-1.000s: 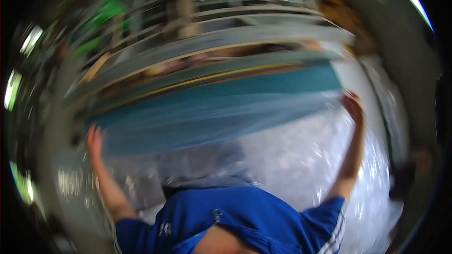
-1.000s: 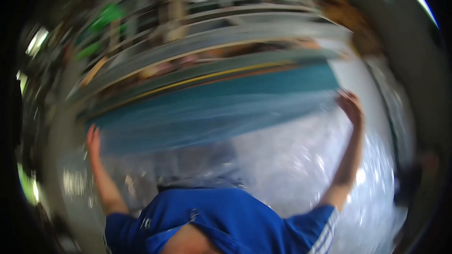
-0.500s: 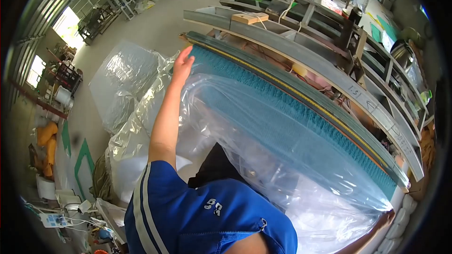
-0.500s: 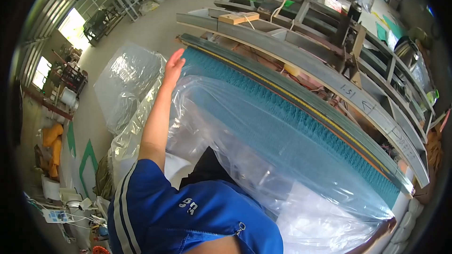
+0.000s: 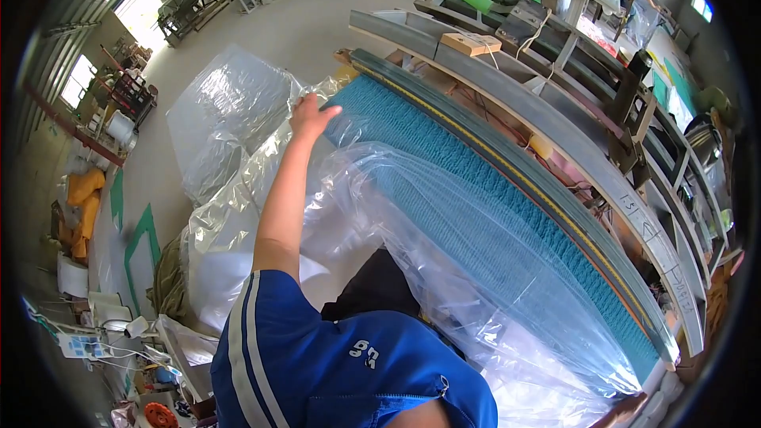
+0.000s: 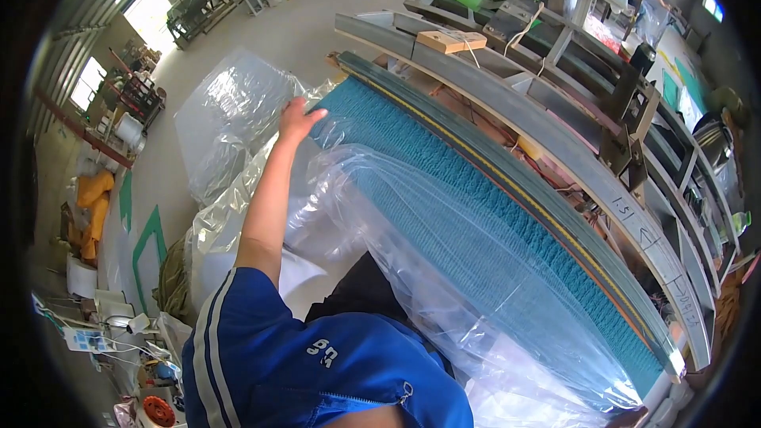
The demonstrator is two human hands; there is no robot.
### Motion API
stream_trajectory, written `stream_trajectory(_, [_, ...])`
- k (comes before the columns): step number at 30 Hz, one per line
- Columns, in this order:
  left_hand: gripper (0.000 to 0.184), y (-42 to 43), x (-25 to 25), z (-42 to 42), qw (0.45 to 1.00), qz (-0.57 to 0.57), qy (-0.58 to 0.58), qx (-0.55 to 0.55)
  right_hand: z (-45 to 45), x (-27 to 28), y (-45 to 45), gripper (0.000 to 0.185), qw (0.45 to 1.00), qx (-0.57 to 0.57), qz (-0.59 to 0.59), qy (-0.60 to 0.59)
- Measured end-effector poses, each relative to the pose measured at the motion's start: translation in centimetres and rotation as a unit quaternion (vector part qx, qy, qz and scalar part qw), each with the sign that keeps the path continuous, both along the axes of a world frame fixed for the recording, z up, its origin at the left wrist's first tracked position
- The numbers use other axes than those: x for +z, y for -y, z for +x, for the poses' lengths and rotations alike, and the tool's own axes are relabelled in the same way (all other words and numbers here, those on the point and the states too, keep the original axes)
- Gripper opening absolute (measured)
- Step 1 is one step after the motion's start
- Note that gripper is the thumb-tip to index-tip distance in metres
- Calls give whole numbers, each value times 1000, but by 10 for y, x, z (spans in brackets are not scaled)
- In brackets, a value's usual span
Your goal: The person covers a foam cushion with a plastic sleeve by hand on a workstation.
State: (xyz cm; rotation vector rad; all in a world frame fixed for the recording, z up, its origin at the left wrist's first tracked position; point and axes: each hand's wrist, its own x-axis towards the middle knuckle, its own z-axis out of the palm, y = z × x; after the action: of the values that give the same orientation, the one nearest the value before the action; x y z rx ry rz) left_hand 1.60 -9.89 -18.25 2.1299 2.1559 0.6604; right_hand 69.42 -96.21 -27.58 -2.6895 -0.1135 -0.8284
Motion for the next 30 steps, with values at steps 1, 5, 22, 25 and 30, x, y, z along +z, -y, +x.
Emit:
stream_trajectory(1, [59,-9,-13,-17,999,47,2,14,-2,2,-4,26,1000,-1,-1,2])
stream_trajectory(5, [72,-30,-56,-53,928,-185,317,62,-7,5,-18,26,1000,-3,-8,6])
stream_trajectory(22, [18,-71,24,-93,961,-160,223,14,1,12,-41,25,1000,5,-17,18])
stream_trajectory(25, [20,-87,5,-76,989,-99,-102,-28,7,17,-43,25,1000,11,-23,18])
stream_trajectory(30, [32,-72,-12,20,993,-23,-110,37,26,18,-48,25,999,14,-24,25])
